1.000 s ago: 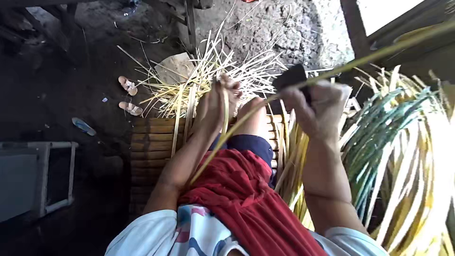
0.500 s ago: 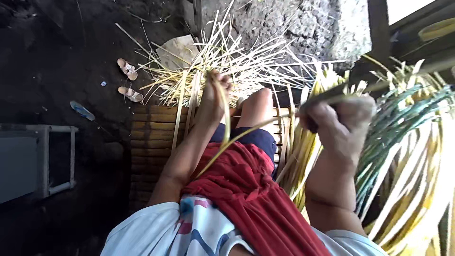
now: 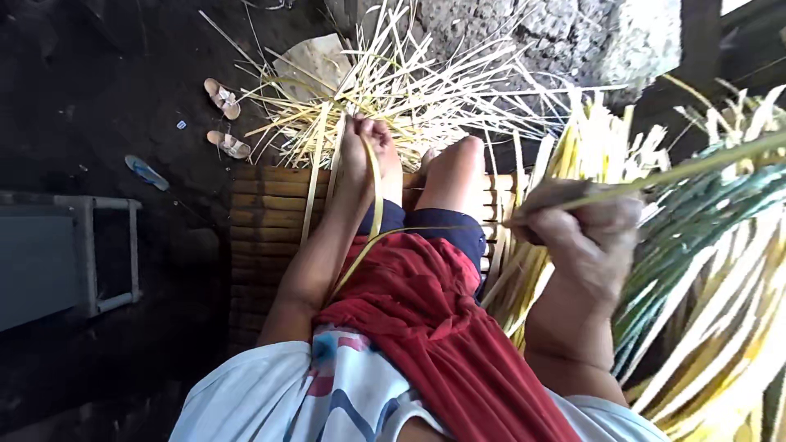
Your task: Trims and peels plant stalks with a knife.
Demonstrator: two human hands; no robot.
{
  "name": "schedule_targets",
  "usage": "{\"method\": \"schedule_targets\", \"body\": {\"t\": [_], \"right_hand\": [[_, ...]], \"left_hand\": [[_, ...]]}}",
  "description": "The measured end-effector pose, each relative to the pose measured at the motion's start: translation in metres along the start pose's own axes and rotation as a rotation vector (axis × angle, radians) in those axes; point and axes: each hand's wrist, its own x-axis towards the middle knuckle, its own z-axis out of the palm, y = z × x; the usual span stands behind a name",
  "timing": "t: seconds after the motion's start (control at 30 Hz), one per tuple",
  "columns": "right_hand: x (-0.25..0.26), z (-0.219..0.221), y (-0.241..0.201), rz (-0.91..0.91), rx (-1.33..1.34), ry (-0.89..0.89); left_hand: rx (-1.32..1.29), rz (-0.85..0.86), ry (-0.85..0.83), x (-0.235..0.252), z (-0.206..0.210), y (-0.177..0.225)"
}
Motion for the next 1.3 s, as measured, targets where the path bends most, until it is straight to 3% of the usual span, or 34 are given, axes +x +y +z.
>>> {"method": "schedule_targets", "body": {"t": [0.07,0.17,0.23,0.37,0.43,0.5,0.6,0.7,0.77,0.87,0.97,1.0,1.07,1.17,1.23,1.3], "right_hand": [[0.017,-0.002,0.018,0.059,-0.283,0.108],[0.054,-0.012,0.029,0.263,-0.198,0.372],[0.056,0.003,0.021,0.331,-0.078,0.371],[0.002,0.051,0.027,0.227,0.039,0.017],[-0.012,0.04,0.017,0.181,0.199,-0.029],[-0.014,0.029,0.012,0.089,0.184,-0.032],[0.002,0.027,0.027,0.157,-0.118,0.076],[0.037,0.018,0.041,0.316,-0.042,0.3],[0.036,0.032,0.033,0.334,-0.004,0.258],[-0.002,0.065,0.034,0.248,0.008,0.022],[-0.019,0.048,0.016,0.149,0.128,-0.068],[-0.022,0.041,0.012,0.102,0.146,-0.082],[-0.018,0.033,0.013,0.076,0.015,-0.047],[0.008,0.025,0.029,0.233,-0.194,0.174],[0.027,0.028,0.034,0.31,-0.143,0.296],[0.024,0.049,0.029,0.303,-0.106,0.222]], "left_hand": [[0.184,-0.092,-0.3,-0.028,0.009,-0.009],[0.122,-0.343,-0.471,-0.072,0.02,-0.019],[0.04,-0.374,-0.405,-0.075,0.021,-0.022],[-0.053,-0.27,-0.176,-0.048,0.023,-0.016],[-0.131,-0.184,-0.009,-0.032,0.01,-0.008],[-0.151,-0.132,0.033,-0.023,-0.001,-0.007],[0.091,-0.192,-0.265,-0.041,0.0,-0.024],[0.145,-0.343,-0.476,-0.072,0.004,-0.025],[0.082,-0.357,-0.41,-0.074,0.006,-0.024],[-0.021,-0.249,-0.168,-0.063,0.007,-0.025],[-0.123,-0.196,0.107,-0.042,-0.003,-0.011],[-0.121,-0.207,0.127,-0.037,-0.008,-0.008],[-0.042,-0.229,-0.056,-0.04,-0.011,-0.01],[0.141,-0.317,-0.479,-0.068,-0.011,-0.02],[0.131,-0.4,-0.515,-0.08,-0.009,-0.019],[0.023,-0.439,-0.417,-0.073,-0.009,-0.019]]}}
